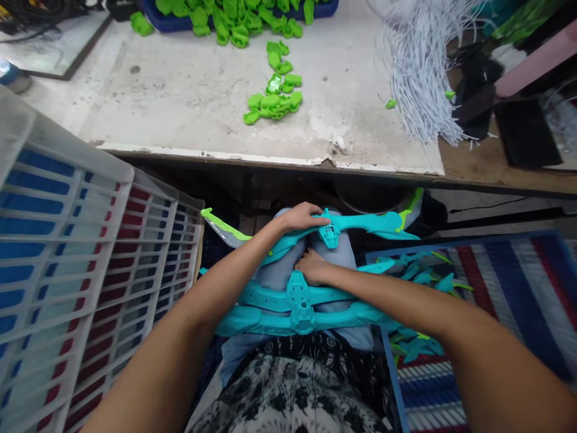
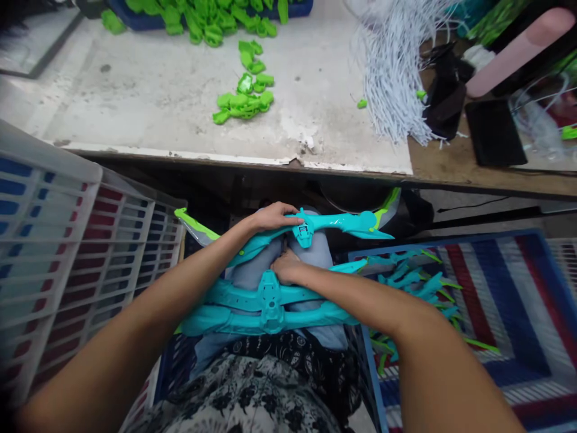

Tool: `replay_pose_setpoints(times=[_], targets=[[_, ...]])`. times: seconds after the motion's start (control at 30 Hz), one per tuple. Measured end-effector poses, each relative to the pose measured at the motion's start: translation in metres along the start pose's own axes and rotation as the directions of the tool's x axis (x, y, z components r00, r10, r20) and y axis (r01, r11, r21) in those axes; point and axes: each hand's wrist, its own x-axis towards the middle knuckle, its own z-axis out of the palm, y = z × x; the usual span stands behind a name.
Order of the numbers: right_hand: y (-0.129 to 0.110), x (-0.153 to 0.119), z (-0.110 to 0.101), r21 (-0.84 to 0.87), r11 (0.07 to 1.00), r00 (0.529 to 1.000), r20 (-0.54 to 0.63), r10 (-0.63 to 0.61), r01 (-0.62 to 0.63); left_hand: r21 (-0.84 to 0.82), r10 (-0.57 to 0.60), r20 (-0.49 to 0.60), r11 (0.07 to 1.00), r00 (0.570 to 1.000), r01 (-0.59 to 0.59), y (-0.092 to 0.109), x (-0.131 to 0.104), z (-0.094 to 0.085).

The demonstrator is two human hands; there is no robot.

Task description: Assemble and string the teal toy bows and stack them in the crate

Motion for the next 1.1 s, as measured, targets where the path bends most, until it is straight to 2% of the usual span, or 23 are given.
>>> replay_pose_setpoints(times=[0.1, 0.23, 0.3, 0.37, 0.4, 0.43, 0.5, 0.53, 0.57, 0.63, 0.73, 0.8, 0.87, 0.9, 0.93, 0.97, 1.03, 1.07, 1.1], targets=[[0.002, -0.005, 0.001, -0.017, 1.000, 0.999, -0.041, -0.014, 0.013, 0.022, 0.011, 0.007, 1.000, 1.000, -0.011, 0.002, -0.002, 0.000], [0.004, -0.018, -0.001, 0.086, 0.995, 0.988, -0.155, -0.029, 0.043, 0.060, 0.013, 0.020, 0.998, 1.000, -0.015, 0.005, -0.004, -0.002], [0.005, -0.035, -0.013, 0.125, 0.991, 0.982, -0.186, -0.021, 0.045, 0.084, 0.021, 0.023, 0.996, 1.000, -0.023, 0.005, -0.003, -0.003], [0.011, -0.060, -0.036, 0.199, 0.979, 0.957, -0.291, 0.005, 0.056, 0.091, 0.031, 0.025, 0.995, 0.999, -0.033, 0.006, -0.002, -0.004], [0.017, -0.074, -0.051, 0.263, 0.962, 0.922, -0.385, 0.039, 0.069, 0.090, 0.033, 0.030, 0.995, 0.999, -0.036, 0.006, -0.001, -0.005], [0.025, -0.089, -0.069, 0.334, 0.938, 0.865, -0.492, 0.094, 0.089, 0.090, 0.034, 0.034, 0.995, 0.999, -0.037, 0.006, -0.001, -0.005], [0.052, -0.114, -0.106, 0.416, 0.902, 0.696, -0.681, 0.226, 0.115, 0.086, 0.029, 0.035, 0.996, 0.999, -0.032, 0.007, -0.002, -0.006], [0.069, -0.121, -0.123, 0.409, 0.908, 0.607, -0.745, 0.276, 0.090, 0.084, 0.025, 0.035, 0.996, 0.999, -0.028, 0.008, -0.003, -0.007], [0.089, -0.125, -0.139, 0.378, 0.925, 0.541, -0.785, 0.301, 0.034, 0.079, 0.022, 0.034, 0.997, 0.999, -0.025, 0.009, -0.004, -0.007], [0.132, -0.122, -0.163, 0.295, 0.950, 0.481, -0.822, 0.305, -0.099, 0.062, 0.018, 0.031, 0.998, 0.999, -0.020, 0.010, -0.006, -0.008], [0.184, -0.104, -0.176, 0.225, 0.950, 0.393, -0.871, 0.296, -0.216, 0.050, 0.024, 0.038, 0.998, 0.999, -0.026, 0.012, -0.008, -0.011], [0.202, -0.095, -0.174, 0.242, 0.943, 0.322, -0.895, 0.308, -0.229, 0.056, 0.027, 0.054, 0.998, 0.998, -0.030, 0.014, -0.008, -0.014], [0.207, -0.096, -0.168, 0.266, 0.943, 0.267, -0.911, 0.314, -0.203, 0.059, 0.009, 0.072, 0.998, 0.997, -0.014, 0.016, -0.007, -0.017], [0.206, -0.099, -0.164, 0.251, 0.950, 0.258, -0.921, 0.293, -0.184, 0.060, -0.008, 0.075, 0.998, 0.997, 0.003, 0.017, -0.006, -0.018], [0.204, -0.103, -0.161, 0.209, 0.964, 0.269, -0.931, 0.248, -0.166, 0.061, -0.026, 0.075, 0.998, 0.997, 0.022, 0.017, -0.005, -0.019], [0.201, -0.107, -0.159, 0.142, 0.979, 0.305, -0.935, 0.182, -0.147, 0.062, -0.043, 0.072, 0.997, 0.996, 0.039, 0.018, -0.005, -0.019], [0.195, -0.114, -0.157, -0.016, 0.994, 0.428, -0.903, 0.034, -0.112, 0.054, -0.064, 0.065, 0.997, 0.996, 0.060, 0.018, -0.004, -0.018], [0.192, -0.115, -0.156, -0.075, 0.991, 0.483, -0.875, -0.013, -0.109, 0.044, -0.067, 0.064, 0.997, 0.996, 0.064, 0.018, -0.004, -0.016], [0.190, -0.115, -0.156, -0.106, 0.986, 0.517, -0.856, -0.023, -0.131, 0.030, -0.064, 0.060, 0.998, 0.996, 0.063, 0.018, -0.004, -0.015]])
